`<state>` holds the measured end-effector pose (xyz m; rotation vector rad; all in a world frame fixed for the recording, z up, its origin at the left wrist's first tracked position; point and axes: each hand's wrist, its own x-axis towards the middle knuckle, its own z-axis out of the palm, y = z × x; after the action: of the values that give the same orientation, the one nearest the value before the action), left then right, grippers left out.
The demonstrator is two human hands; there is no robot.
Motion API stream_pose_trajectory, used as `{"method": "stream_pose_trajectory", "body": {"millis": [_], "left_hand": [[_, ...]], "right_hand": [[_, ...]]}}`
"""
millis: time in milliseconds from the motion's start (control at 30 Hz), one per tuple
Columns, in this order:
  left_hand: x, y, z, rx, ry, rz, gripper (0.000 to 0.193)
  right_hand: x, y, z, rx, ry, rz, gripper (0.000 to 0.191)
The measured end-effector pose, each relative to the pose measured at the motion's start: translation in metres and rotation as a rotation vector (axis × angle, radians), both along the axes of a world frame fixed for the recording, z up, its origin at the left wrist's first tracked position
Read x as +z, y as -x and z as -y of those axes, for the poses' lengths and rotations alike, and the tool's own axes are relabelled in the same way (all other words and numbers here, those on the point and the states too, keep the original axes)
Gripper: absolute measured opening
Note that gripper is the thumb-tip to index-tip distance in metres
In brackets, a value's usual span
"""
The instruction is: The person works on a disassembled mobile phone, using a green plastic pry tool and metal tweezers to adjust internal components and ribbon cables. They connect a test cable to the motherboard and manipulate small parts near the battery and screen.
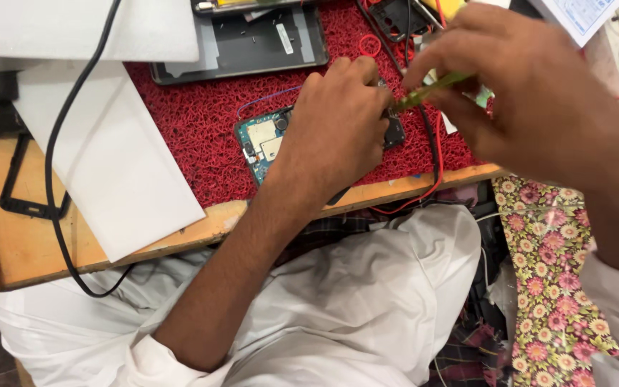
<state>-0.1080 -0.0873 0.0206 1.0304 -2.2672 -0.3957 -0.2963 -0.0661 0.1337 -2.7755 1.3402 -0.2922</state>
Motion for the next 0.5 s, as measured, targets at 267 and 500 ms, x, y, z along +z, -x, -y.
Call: {"method": "stream_pose_trajectory", "body": {"millis": [267,500], "left_hand": [[0.002,0.001,0.015,-0.107,-0.118,-0.026,0.011],[0.012,0.012,0.015,-0.182,0.11,0.217,0.009]], "right_hand": [[0.001,-0.004,-0.007,-0.11,-0.047,0.204,0.018],[0.009,0.032,-0.032,-0.424,-0.102,0.567,0.012]]}}
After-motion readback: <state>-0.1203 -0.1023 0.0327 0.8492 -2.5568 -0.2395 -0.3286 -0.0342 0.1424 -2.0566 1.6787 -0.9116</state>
